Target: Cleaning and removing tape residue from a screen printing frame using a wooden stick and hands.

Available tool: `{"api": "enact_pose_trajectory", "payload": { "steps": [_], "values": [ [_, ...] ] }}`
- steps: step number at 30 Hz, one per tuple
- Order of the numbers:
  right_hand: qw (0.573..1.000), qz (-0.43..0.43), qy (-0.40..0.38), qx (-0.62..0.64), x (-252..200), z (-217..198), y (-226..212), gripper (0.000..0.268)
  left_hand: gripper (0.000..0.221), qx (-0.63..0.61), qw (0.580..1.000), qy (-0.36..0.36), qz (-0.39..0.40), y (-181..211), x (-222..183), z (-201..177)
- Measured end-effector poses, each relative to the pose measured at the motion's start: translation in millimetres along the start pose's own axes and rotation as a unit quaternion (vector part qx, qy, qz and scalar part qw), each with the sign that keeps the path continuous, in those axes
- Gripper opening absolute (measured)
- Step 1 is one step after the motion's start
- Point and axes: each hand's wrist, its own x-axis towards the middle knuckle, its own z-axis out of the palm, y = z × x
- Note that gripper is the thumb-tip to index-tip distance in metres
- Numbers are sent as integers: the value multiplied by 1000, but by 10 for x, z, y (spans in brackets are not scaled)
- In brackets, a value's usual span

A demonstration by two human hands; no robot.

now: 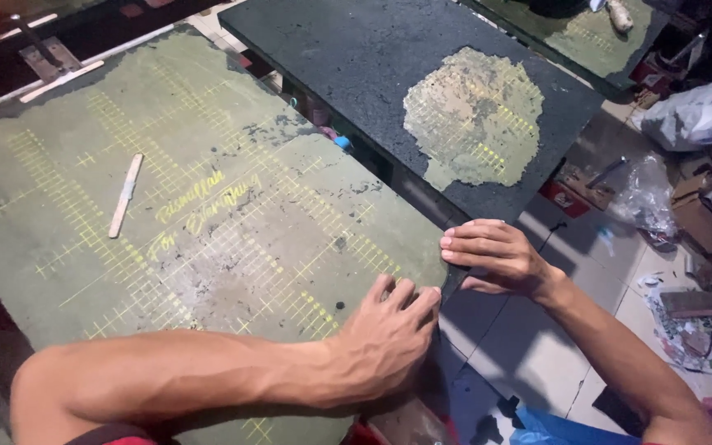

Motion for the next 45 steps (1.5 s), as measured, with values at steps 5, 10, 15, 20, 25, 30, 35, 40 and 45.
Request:
{"api": "enact_pose_trajectory", "payload": {
  "steps": [5,10,15,20,25,30,35,40,45],
  "values": [
    [1000,-11,6,-10,-14,13,4,38,33,9,1000,11,3,1,2,18],
    [1000,-2,13,-11,6,-16,-21,37,39,0,999,33,11,-3,-3,-2],
    [996,53,-1,75,-14,-12,-46,40,35,18,997,72,12,-9,11,5],
    [992,110,-10,58,-55,-72,-90,55,56,32,995,91,9,-1,-4,63],
    [996,31,-68,-43,1,-92,-57,49,54,37,997,63,11,-1,9,38],
    [998,6,-28,-56,-20,-51,-3,49,53,36,999,38,0,9,-9,124],
    [997,-13,1,-70,21,-47,16,51,51,22,999,31,-1,16,-2,93],
    [995,-8,19,-94,22,-31,23,50,51,31,999,37,4,7,-8,56],
    [994,-21,30,-104,21,-43,25,50,45,25,998,54,6,7,-2,31]
  ]
}}
